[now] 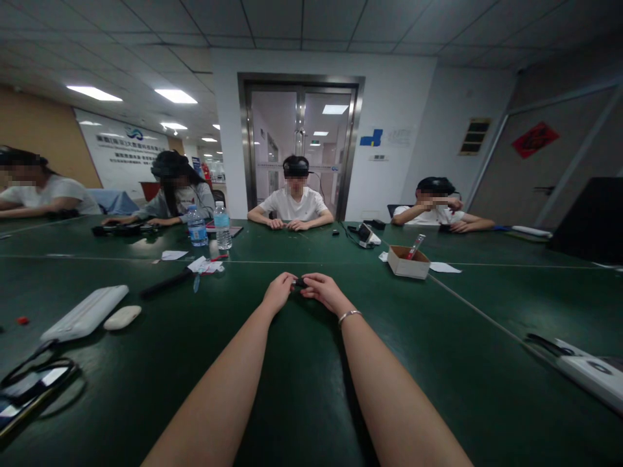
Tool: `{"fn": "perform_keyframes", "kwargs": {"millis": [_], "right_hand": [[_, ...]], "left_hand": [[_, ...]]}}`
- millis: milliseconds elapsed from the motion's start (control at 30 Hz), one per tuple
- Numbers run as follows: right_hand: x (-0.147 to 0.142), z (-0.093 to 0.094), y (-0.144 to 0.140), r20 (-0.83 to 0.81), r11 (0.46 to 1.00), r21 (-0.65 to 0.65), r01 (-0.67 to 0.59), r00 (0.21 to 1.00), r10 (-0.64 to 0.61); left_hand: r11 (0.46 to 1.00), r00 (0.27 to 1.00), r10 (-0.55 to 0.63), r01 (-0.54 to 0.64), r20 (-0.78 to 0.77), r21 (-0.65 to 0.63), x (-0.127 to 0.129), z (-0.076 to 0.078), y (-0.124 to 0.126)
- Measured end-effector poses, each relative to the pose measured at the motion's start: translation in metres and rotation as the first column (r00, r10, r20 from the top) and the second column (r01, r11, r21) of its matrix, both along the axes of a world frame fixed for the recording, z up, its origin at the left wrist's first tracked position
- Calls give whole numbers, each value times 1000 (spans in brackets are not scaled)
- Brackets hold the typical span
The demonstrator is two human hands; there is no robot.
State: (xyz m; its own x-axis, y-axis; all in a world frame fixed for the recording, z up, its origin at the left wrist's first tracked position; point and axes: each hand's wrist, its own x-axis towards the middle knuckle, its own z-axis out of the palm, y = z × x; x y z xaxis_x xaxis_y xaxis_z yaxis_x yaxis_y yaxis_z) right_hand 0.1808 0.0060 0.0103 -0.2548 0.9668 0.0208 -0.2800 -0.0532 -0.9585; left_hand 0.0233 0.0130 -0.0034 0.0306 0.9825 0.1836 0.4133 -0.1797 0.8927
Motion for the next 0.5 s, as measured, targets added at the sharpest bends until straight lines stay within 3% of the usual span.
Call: {"fn": "perform_keyframes", "kwargs": {"millis": [167, 267, 400, 433, 500], "right_hand": [[-1, -1, 1, 10, 1000, 2, 0, 1000, 0], [0, -1, 2, 10, 1000, 1, 12, 1000, -12], [1, -4, 3, -22, 1000, 2, 4, 1000, -4], [1, -5, 3, -37, 1000, 13, -4, 999, 5], [1, -6, 4, -47, 999, 45, -7, 999, 9]], "left_hand": [[1000, 996, 23, -21, -80, 19, 3, 3, -8], [996, 987, 80, -84, -142, -19, 7, 16, -13], [958, 898, 279, -285, -341, 34, 19, 57, -29], [957, 883, 290, -273, -370, 98, 23, 71, -38], [968, 913, 162, -74, -373, 239, 31, 100, -66]]}}
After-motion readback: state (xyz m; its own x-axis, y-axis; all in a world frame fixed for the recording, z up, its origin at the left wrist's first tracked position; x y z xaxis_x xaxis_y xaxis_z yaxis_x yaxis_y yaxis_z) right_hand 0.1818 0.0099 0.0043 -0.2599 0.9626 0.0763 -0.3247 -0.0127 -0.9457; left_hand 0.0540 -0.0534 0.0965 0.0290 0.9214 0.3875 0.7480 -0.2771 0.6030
